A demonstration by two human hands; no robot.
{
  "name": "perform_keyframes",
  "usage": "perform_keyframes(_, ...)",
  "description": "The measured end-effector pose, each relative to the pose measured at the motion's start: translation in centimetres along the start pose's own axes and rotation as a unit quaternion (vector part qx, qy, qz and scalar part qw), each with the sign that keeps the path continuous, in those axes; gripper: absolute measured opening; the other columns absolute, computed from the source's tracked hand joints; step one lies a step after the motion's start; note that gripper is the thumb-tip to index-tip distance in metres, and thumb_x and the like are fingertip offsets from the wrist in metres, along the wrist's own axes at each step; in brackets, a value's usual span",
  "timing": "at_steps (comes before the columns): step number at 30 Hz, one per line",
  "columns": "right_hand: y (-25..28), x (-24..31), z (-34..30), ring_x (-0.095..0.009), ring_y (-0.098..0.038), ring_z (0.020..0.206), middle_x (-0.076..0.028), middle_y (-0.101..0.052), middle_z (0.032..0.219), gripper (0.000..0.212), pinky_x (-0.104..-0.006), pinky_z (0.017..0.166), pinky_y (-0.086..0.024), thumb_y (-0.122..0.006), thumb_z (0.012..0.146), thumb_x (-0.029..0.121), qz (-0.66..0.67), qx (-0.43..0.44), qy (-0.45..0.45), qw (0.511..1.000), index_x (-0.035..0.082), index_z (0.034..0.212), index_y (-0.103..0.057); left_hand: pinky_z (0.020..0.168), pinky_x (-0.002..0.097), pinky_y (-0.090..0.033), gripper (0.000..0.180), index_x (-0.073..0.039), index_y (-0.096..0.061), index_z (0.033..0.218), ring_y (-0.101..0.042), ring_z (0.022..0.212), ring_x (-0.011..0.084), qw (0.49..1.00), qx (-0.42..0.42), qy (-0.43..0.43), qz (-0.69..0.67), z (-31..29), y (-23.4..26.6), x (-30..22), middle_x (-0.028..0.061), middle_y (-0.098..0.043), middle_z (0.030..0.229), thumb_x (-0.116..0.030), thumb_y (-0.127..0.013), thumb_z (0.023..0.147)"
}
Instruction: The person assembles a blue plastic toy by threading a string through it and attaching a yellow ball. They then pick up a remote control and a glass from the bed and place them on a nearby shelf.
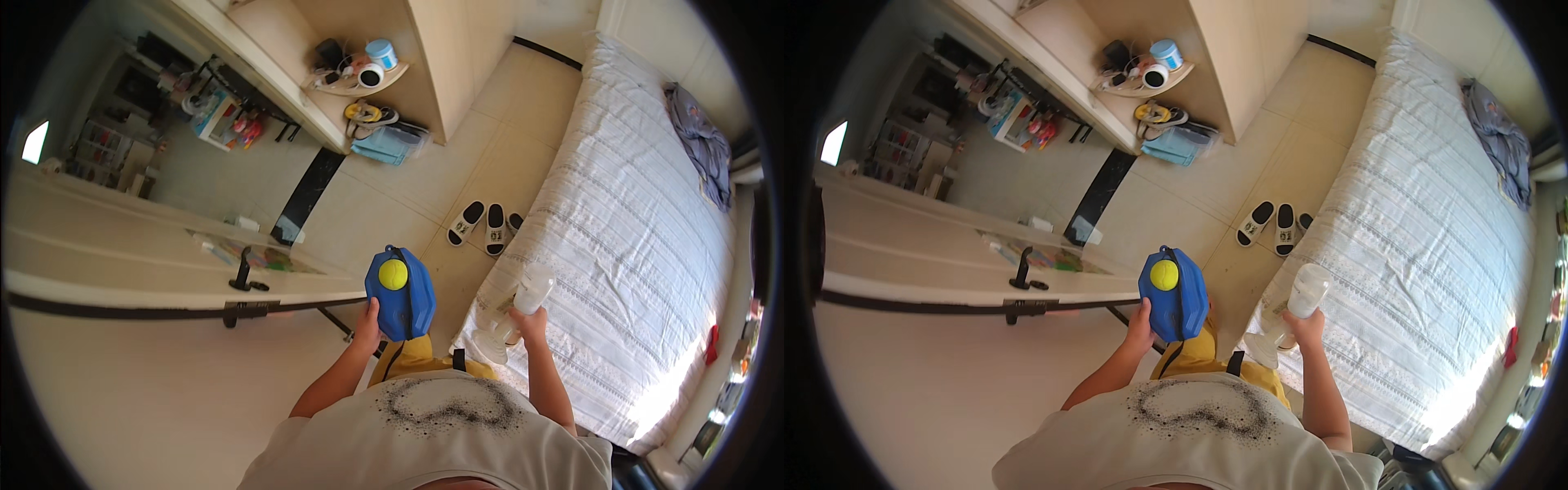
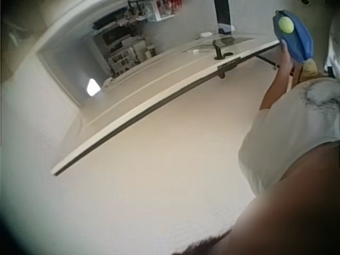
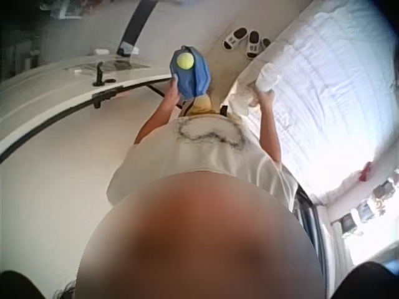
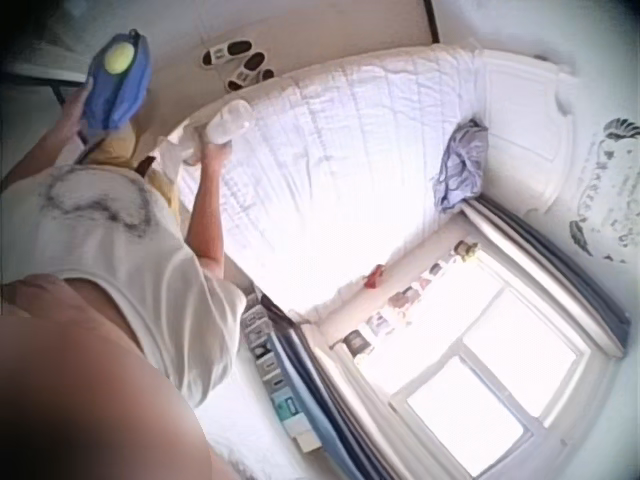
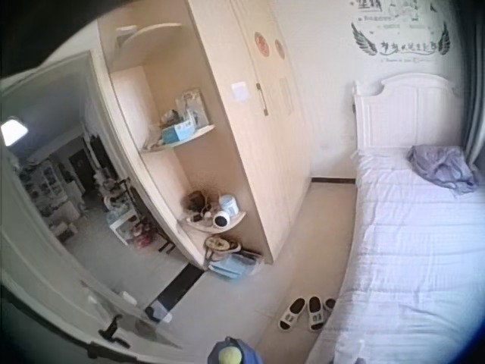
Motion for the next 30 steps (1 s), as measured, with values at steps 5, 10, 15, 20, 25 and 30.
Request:
perform_keyframes(5,-1.1,3.6,3.0,-0.021,-0.065,0.083,-0.013,-0.067,0.092,0.046,-0.0343,0.073,-0.051,-0.074,0.061,0.016,0.095,-0.096,-0.062,0.989,-0.004,0.101,-0.062,0.09,0.0341,-0.048,0.06,-0.001,-0.039,0.131,-0.055,0.111,0.021,0.994,0.08,0.035,0.061,12.6,-4.9,-5.5,0.0087,-0.053,0.125,-0.047,-0.047,0.093)
perform_keyframes(10,-1.1,5.9,2.7,-0.02,-0.065,0.081,-0.012,-0.067,0.091,0.043,-0.0333,0.071,-0.051,-0.075,0.063,0.015,0.125,-0.255,-0.119,0.951,-0.003,0.1,-0.063,0.093,0.034,-0.047,0.061,-0.002,-0.039,0.131,-0.056,0.11,0.0214,0.983,0.145,0.041,0.101,23.2,-8.5,-10.4,0.0099,-0.053,0.126,-0.049,-0.048,0.092)
perform_keyframes(15,1.2,5.3,-0.3,-0.018,-0.064,0.076,-0.009,-0.066,0.088,0.039,-0.0316,0.066,-0.05,-0.074,0.065,0.014,0.143,-0.346,-0.181,0.91,-0.002,0.099,-0.064,0.085,0.0297,-0.05,0.059,-0.003,-0.043,0.127,-0.058,0.105,0.0185,0.981,0.153,0.068,0.098,28.9,-12.7,-12.4,0.0075,-0.056,0.12,-0.049,-0.05,0.091)
perform_keyframes(20,2.5,5.8,-1.2,-0.016,-0.062,0.075,-0.007,-0.066,0.087,0.03,-0.0306,0.066,-0.048,-0.072,0.069,0.011,0.205,-0.4,-0.231,0.863,0.001,0.097,-0.066,0.092,0.0334,-0.047,0.061,-0.005,-0.042,0.13,-0.056,0.11,0.0201,0.963,0.208,0.106,0.135,32.6,-18.7,-13.6,0.0061,-0.053,0.126,-0.049,-0.052,0.09)
perform_keyframes(25,4.7,5.9,7.0,-0.016,-0.062,0.074,-0.006,-0.066,0.086,0.028,-0.0304,0.066,-0.048,-0.072,0.069,0.01,0.208,-0.413,-0.161,0.872,0.001,0.095,-0.067,0.091,0.0342,-0.048,0.061,-0.005,-0.041,0.131,-0.056,0.109,0.0207,0.961,0.239,0.077,0.117,35.1,-25.9,-17.2,0.0066,-0.053,0.126,-0.049,-0.051,0.09)
perform_keyframes(30,5.6,13.5,18.9,-0.015,-0.062,0.073,-0.007,-0.067,0.085,0.033,-0.0304,0.065,-0.049,-0.076,0.065,0.015,0.158,-0.375,-0.156,0.9,0.001,0.094,-0.067,0.089,0.0338,-0.049,0.061,-0.003,-0.041,0.13,-0.056,0.109,0.0211,0.969,0.204,0.064,0.12,39.7,-31.2,-20.4,0.0086,-0.054,0.125,-0.049,-0.05,0.091)
Point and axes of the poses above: each hand's wrist, its own z-axis towards the middle knuckle, its own y-axis out of the back of the hand, x = y × z, the point moved 5 cm from there along z, towards the middle knuckle
